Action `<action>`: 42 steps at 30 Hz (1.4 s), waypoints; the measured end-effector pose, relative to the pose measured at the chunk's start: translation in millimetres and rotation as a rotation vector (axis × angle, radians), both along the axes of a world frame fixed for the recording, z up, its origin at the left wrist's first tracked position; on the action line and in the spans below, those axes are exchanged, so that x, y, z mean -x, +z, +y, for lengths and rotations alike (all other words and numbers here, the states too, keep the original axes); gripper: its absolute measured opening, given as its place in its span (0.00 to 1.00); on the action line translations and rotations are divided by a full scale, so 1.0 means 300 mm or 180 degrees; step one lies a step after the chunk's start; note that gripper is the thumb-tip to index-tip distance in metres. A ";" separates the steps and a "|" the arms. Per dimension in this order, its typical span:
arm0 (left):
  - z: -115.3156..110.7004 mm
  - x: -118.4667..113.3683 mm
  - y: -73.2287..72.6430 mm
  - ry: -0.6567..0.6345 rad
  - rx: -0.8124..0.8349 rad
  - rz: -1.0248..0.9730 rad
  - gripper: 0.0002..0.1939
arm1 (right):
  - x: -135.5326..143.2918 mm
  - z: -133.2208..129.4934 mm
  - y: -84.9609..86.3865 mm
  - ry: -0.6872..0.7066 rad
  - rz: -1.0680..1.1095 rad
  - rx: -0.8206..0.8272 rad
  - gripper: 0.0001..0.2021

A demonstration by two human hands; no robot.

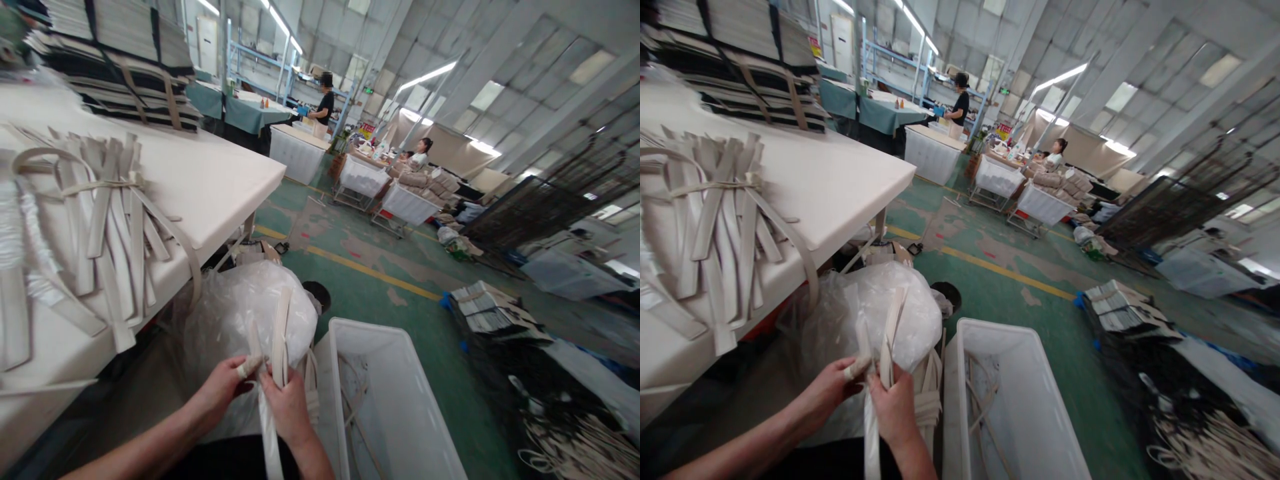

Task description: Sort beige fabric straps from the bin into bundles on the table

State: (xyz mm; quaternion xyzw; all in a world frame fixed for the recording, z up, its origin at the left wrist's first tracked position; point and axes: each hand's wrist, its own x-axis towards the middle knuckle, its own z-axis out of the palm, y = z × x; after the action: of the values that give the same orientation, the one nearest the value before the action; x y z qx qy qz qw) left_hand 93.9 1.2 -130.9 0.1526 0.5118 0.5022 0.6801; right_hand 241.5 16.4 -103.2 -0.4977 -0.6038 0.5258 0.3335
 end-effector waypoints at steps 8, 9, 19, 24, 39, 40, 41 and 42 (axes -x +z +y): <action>0.024 0.033 0.017 0.0481 -0.0017 -0.0126 0.30 | 0.000 -0.023 -0.032 0.0103 0.0050 -0.0065 0.10; 0.019 0.029 0.017 0.0354 0.0051 -0.0194 0.30 | 0.000 -0.023 -0.035 0.0109 0.0078 -0.0099 0.10; 0.015 0.053 0.028 0.0817 0.0100 -0.0216 0.27 | -0.005 -0.019 -0.049 0.0135 0.0075 0.0008 0.11; -0.010 0.049 0.021 0.0302 0.0253 -0.0200 0.25 | -0.006 -0.017 -0.024 0.0184 0.0023 -0.0083 0.09; 0.006 0.084 0.010 0.0331 0.0002 -0.0258 0.24 | -0.013 -0.013 0.003 0.0235 0.0010 -0.0093 0.05; 0.023 0.099 0.027 0.0384 -0.0056 -0.0253 0.23 | -0.013 -0.010 0.004 0.0225 0.0023 -0.0076 0.05; 0.042 0.111 0.045 0.0393 -0.0105 -0.0241 0.22 | -0.012 -0.008 0.006 0.0225 0.0042 -0.0051 0.05; 0.059 0.118 0.062 0.0384 -0.0139 -0.0211 0.21 | -0.012 -0.005 0.007 0.0236 0.0074 0.0005 0.05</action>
State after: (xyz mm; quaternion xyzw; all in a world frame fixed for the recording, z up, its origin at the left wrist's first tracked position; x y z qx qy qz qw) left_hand 58.3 18.8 -112.3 0.1196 0.4861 0.5582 0.6617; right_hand 245.0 14.8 -101.2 -0.4691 -0.6176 0.5440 0.3204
